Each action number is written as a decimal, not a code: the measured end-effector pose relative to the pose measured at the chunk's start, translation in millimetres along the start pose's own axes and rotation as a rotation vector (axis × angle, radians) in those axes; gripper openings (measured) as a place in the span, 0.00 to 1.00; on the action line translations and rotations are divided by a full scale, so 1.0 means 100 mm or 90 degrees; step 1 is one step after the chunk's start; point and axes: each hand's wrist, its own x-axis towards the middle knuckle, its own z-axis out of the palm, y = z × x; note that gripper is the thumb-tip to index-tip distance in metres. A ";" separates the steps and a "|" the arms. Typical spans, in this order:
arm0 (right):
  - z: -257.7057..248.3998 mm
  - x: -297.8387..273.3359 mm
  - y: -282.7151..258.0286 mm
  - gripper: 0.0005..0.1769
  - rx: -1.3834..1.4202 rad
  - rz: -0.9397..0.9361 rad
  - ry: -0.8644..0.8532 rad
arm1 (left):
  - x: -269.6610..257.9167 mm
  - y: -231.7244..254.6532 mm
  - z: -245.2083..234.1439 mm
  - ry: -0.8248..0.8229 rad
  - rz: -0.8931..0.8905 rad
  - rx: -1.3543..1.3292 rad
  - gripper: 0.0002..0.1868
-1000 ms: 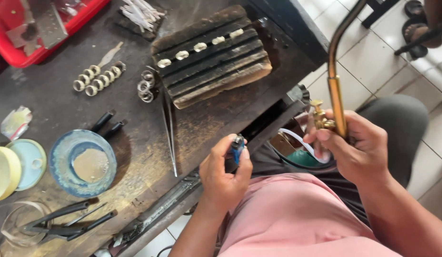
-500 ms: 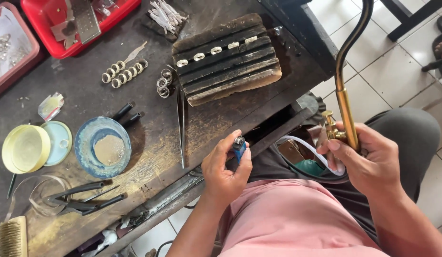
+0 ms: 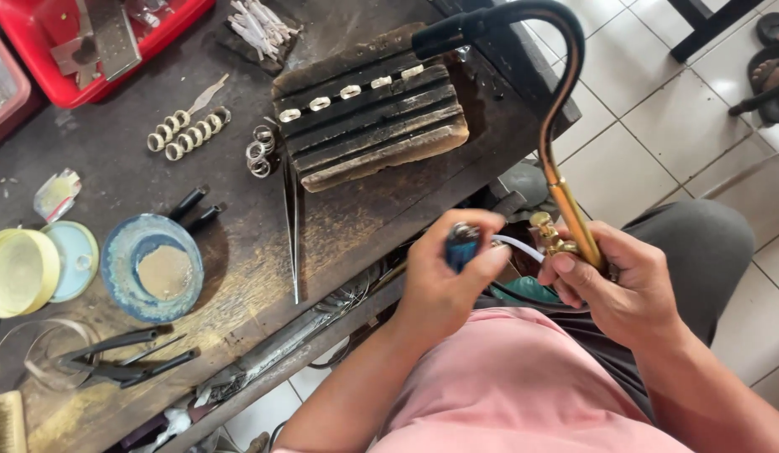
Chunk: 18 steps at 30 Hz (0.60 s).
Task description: Arranging small metal components on a soldering block and soldering them together using a gas torch.
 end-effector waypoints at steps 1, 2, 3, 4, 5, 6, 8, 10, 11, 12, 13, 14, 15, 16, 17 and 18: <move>0.02 -0.02 -0.03 0.11 -0.017 0.035 0.042 | 0.03 -0.02 0.03 -0.033 -0.017 -0.053 0.10; 0.04 -0.01 -0.05 0.10 -0.034 0.063 0.081 | 0.09 -0.03 0.05 -0.064 -0.027 -0.103 0.18; 0.04 -0.01 -0.06 0.10 -0.029 0.057 0.072 | 0.11 -0.01 0.05 -0.057 -0.019 -0.097 0.18; 0.04 -0.02 -0.07 0.10 -0.032 0.051 0.068 | 0.12 0.00 0.05 -0.103 -0.047 -0.122 0.17; 0.03 -0.04 -0.08 0.11 -0.034 0.045 0.064 | 0.13 0.00 0.06 -0.148 -0.074 -0.146 0.17; 0.03 -0.05 -0.07 0.11 -0.033 0.044 0.062 | 0.15 -0.02 0.07 -0.146 -0.073 -0.144 0.17; 0.01 -0.06 -0.05 0.10 -0.042 0.056 0.060 | 0.17 -0.08 0.08 -0.164 -0.022 -0.090 0.11; 0.01 -0.06 -0.05 0.10 -0.025 0.061 0.056 | 0.19 -0.09 0.06 -0.184 -0.043 -0.110 0.12; 0.02 -0.07 -0.06 0.10 -0.008 0.066 0.053 | 0.20 -0.09 0.05 -0.207 -0.064 -0.130 0.14; 0.02 -0.06 -0.06 0.10 -0.007 0.066 0.052 | 0.20 -0.09 0.03 -0.206 -0.063 -0.129 0.14; 0.02 -0.06 -0.06 0.11 -0.013 0.059 0.044 | 0.21 -0.09 0.02 -0.222 -0.071 -0.167 0.13; 0.02 -0.06 -0.05 0.11 -0.018 0.053 0.036 | 0.22 -0.09 0.01 -0.239 -0.079 -0.206 0.12; 0.02 -0.06 -0.05 0.11 -0.018 0.052 0.035 | 0.22 -0.09 0.02 -0.238 -0.079 -0.206 0.12; 0.03 -0.06 -0.05 0.11 -0.016 0.055 0.036 | 0.22 -0.09 0.02 -0.229 -0.089 -0.213 0.11; 0.04 -0.07 -0.05 0.11 -0.013 0.058 0.036 | 0.21 -0.09 0.02 -0.219 -0.099 -0.221 0.11; 0.04 -0.07 -0.05 0.11 -0.013 0.058 0.035 | 0.20 -0.11 0.04 -0.218 -0.098 -0.221 0.11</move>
